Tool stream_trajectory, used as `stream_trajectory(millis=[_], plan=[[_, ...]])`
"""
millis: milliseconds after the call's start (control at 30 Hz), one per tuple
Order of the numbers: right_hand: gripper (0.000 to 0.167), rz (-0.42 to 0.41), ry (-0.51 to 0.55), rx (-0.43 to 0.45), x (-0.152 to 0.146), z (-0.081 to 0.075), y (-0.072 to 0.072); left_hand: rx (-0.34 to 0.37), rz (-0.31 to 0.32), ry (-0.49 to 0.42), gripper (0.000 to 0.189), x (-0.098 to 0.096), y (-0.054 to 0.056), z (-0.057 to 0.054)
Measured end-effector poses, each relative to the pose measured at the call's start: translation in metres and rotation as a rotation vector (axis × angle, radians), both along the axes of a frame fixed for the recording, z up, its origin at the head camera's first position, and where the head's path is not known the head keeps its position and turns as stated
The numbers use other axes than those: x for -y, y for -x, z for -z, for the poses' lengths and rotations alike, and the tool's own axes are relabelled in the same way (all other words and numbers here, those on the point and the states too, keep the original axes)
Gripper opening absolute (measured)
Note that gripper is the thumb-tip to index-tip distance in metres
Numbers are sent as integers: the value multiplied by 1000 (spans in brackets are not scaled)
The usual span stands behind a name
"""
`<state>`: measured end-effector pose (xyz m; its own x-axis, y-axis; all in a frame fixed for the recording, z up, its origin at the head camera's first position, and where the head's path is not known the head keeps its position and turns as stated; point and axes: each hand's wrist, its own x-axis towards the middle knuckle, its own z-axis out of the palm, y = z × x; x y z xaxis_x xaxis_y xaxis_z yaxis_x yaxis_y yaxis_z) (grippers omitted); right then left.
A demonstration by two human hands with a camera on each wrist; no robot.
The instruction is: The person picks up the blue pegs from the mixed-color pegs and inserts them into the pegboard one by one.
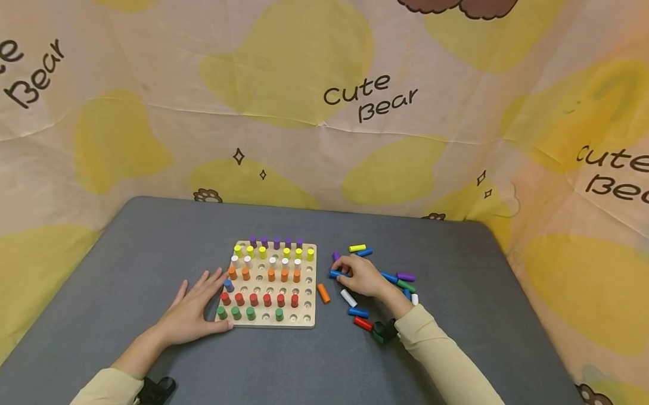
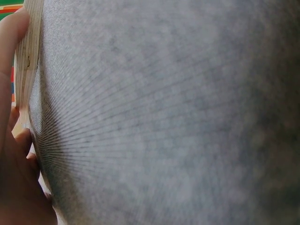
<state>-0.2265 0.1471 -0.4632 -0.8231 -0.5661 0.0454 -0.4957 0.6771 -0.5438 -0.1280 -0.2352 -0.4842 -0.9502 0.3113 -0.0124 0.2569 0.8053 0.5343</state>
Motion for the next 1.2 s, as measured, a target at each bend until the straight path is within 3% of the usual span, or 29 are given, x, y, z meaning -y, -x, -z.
stream_trajectory(millis=[300,700,1200], plan=[[17,-5,27,-23,1,-5,-5,9,-4,12,104,0,-1,-1],[17,60,71,-14,11,-12,-10,-2,-1,21,104,1,1,2],[24,114,168,98,33,-12,-16,-3,7,14,104,2,2,4]])
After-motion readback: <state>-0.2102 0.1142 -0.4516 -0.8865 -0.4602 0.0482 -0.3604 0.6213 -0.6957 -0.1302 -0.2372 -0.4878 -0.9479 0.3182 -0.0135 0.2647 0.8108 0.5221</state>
